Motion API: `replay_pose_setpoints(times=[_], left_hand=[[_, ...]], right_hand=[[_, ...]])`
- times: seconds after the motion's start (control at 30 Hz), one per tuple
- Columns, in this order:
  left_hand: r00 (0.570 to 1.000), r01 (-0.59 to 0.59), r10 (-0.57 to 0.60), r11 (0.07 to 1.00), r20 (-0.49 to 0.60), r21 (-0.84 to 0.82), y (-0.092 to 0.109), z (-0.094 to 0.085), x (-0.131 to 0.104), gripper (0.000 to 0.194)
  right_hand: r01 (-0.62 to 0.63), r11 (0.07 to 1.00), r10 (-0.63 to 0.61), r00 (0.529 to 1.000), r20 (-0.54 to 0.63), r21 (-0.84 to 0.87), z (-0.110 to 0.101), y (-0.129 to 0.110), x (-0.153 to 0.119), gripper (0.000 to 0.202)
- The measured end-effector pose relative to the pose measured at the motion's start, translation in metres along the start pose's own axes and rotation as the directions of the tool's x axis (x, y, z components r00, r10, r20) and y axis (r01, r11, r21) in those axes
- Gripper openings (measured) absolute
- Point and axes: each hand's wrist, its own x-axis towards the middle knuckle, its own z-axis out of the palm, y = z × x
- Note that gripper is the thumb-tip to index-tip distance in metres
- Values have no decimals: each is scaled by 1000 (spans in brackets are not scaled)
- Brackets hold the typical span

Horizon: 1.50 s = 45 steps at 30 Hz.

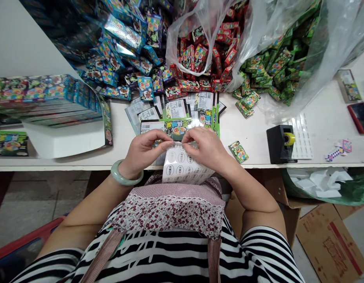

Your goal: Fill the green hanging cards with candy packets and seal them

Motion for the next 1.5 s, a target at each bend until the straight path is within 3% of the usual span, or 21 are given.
replay_pose_setpoints(times=[0.57,0.77,0.97,1.27,1.5], left_hand=[[1000,22,-22,999,-18,-30,-2,2,-1,12],[993,91,-98,991,-66,-101,-8,4,-2,16],[988,133,-142,982,-61,-135,-10,6,-4,20],[996,54,-60,995,-70,-86,-8,5,-2,18],[998,41,-46,990,-39,-131,1,10,4,27]], right_hand=[[51,995,-54,998,-33,-85,2,1,0,9],[57,984,-73,994,-88,-167,8,2,-3,13],[46,990,-58,995,-85,-137,10,2,-3,7],[110,986,-129,981,-148,-128,-17,3,-8,18],[166,968,-176,983,-43,-187,-8,-4,5,11]])
